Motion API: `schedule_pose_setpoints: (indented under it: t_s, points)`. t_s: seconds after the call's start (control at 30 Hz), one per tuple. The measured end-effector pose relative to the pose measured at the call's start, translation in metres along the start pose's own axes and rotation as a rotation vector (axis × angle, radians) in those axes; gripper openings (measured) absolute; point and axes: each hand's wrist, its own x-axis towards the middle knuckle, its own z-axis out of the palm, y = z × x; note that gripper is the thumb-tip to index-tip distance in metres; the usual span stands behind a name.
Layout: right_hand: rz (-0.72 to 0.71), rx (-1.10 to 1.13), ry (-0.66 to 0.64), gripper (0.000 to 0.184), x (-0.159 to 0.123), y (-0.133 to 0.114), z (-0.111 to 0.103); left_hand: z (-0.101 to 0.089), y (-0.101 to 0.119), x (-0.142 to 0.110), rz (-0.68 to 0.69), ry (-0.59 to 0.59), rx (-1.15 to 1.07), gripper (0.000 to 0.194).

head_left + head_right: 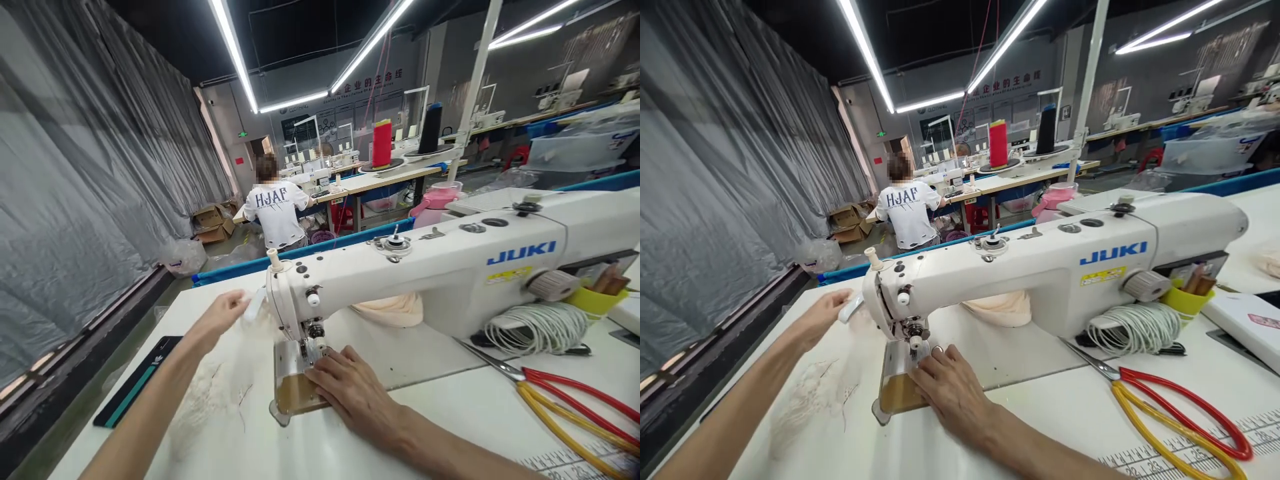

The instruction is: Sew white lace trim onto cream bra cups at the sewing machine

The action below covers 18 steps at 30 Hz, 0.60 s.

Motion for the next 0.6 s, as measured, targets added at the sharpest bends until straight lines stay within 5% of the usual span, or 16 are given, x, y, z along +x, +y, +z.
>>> schedule_pose_setpoints:
  t_s: [0.1, 0.2, 0.3, 0.33, 0.4, 0.5, 0.6]
  points:
    - [-0.036, 0.048, 0.063, 0.015, -0.001, -0.008, -0.007, -0.021, 0.027, -0.036, -0.002, 0.072, -0.049, 0.037]
    - [-0.017, 0.206, 0.198, 0.008, -0.002, -0.028, -0.030, -0.020, 0.055, -0.085, 0.054, 0.075, 0.018, 0.036]
    - [0.033, 0.469, 0.264, 0.055, -0.003, -0.057, -0.067, 0.001, 0.079, -0.133, 0.097, -0.176, 0.018, 0.036]
    - [0.049, 0.575, 0.219, 0.075, -0.005, -0.065, -0.079, 0.009, 0.084, -0.145, 0.087, -0.284, 0.004, 0.036]
    - [0.109, 0.823, 0.025, 0.084, -0.011, -0.077, -0.097, 0.026, 0.087, -0.165, 0.075, -0.423, -0.021, 0.035]
    - [0.277, 1.127, -0.245, 0.054, -0.030, -0.085, -0.105, 0.047, 0.070, -0.183, 0.024, -0.486, -0.066, 0.034]
    - [0.407, 1.280, -0.396, 0.052, -0.058, -0.087, -0.099, 0.069, 0.039, -0.194, -0.064, -0.545, -0.172, 0.039]
